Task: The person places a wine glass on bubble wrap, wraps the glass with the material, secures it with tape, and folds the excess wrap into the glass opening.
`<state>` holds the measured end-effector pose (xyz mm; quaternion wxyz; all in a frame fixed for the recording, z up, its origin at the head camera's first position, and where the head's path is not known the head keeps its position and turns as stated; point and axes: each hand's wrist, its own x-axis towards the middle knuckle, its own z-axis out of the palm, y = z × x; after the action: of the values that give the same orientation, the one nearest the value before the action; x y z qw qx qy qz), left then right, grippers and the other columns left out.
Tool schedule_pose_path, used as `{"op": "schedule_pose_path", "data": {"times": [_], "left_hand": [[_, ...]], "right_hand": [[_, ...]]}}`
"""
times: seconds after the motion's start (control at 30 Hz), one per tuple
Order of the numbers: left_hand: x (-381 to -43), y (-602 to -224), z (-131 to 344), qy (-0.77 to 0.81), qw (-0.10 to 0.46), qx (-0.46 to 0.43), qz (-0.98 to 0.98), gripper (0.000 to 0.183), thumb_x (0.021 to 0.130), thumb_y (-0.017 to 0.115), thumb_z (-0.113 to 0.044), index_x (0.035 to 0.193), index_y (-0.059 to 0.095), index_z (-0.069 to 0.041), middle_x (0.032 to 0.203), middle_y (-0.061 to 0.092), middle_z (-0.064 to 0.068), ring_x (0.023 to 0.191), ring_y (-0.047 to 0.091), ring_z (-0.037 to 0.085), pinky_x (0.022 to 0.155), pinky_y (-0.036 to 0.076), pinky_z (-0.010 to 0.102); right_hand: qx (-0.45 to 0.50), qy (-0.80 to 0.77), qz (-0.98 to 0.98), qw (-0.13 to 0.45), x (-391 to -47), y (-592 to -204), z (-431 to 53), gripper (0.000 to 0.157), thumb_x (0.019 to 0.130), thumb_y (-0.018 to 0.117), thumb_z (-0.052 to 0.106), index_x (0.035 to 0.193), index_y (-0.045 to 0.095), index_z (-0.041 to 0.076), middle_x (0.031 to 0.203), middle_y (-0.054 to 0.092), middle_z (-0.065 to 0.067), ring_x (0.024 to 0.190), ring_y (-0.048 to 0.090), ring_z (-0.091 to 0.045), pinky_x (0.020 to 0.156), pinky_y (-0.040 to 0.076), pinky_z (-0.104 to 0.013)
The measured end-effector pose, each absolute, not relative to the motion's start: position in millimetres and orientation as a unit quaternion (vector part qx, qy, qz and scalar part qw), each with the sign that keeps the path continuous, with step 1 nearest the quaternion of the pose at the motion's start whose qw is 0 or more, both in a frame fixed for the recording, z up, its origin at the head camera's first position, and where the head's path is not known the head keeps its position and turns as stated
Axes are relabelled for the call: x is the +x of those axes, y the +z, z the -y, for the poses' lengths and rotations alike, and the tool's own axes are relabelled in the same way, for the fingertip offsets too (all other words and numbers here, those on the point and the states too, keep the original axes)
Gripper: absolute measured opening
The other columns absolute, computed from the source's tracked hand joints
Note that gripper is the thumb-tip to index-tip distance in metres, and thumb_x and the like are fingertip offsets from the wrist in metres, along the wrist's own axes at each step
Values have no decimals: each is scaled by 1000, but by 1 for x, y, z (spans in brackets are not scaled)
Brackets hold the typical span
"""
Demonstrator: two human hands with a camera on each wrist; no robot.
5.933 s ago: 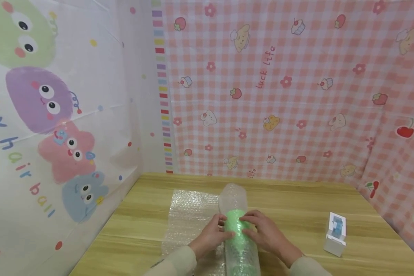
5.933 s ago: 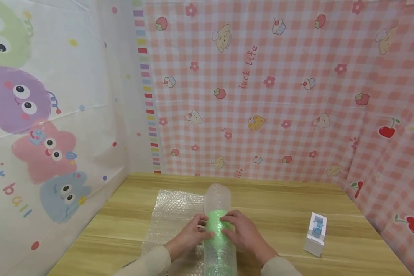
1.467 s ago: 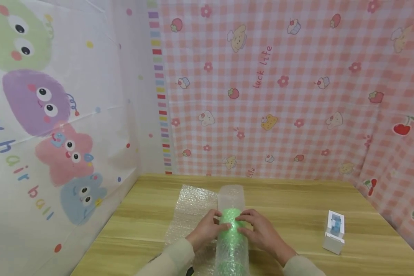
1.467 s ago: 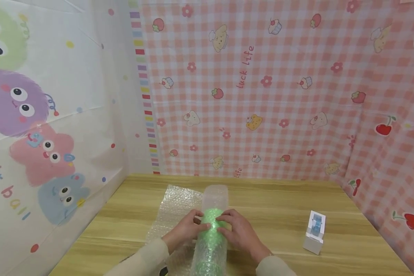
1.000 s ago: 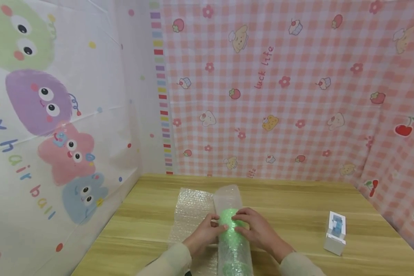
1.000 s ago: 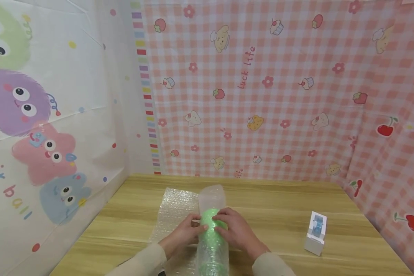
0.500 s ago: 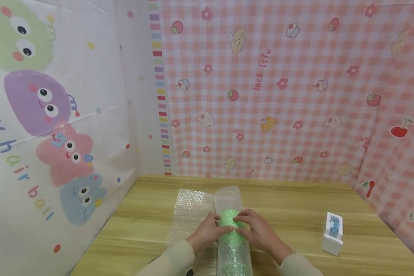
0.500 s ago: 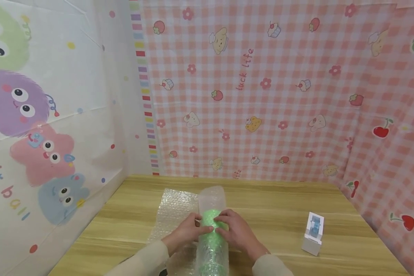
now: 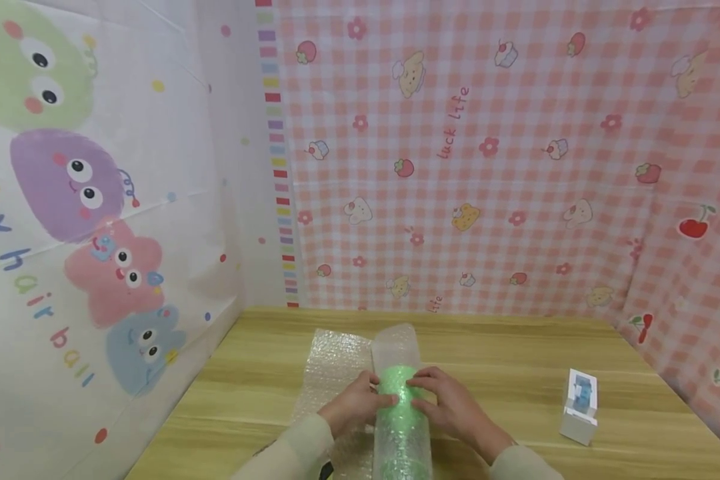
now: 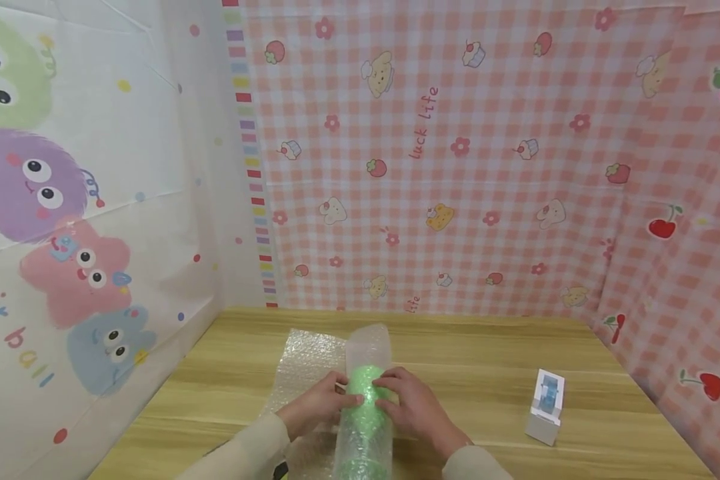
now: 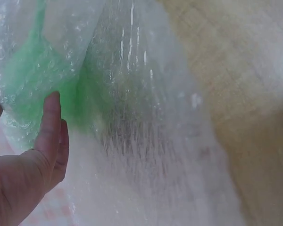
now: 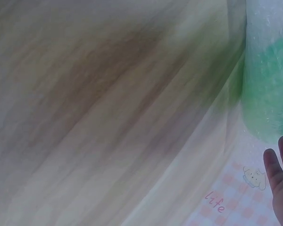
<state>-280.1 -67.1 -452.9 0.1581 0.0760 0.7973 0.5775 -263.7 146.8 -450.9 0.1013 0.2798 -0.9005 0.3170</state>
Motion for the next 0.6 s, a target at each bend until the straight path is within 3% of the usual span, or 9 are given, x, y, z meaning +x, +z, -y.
{"op": "schedule_pose_path", "data": {"times": [0.17, 0.6], "left_hand": [[-278, -455, 71, 586, 160, 79, -791, 44, 95, 67, -17, 123, 39, 3, 104, 54, 16, 89, 62, 27, 76, 57, 45], [-274, -454, 78, 576, 164, 62, -798, 41, 97, 64, -22, 125, 47, 3, 107, 58, 13, 93, 62, 25, 81, 55, 45]], "right_hand": [[294, 310, 898, 101, -265, -450, -142, 36, 92, 71, 19, 126, 66, 8, 124, 58, -8, 110, 59, -30, 89, 52, -51], [296, 282, 907, 102, -269, -448, -129, 30, 91, 72, 19, 118, 69, 6, 120, 59, -8, 110, 59, -30, 91, 50, -51]]}}
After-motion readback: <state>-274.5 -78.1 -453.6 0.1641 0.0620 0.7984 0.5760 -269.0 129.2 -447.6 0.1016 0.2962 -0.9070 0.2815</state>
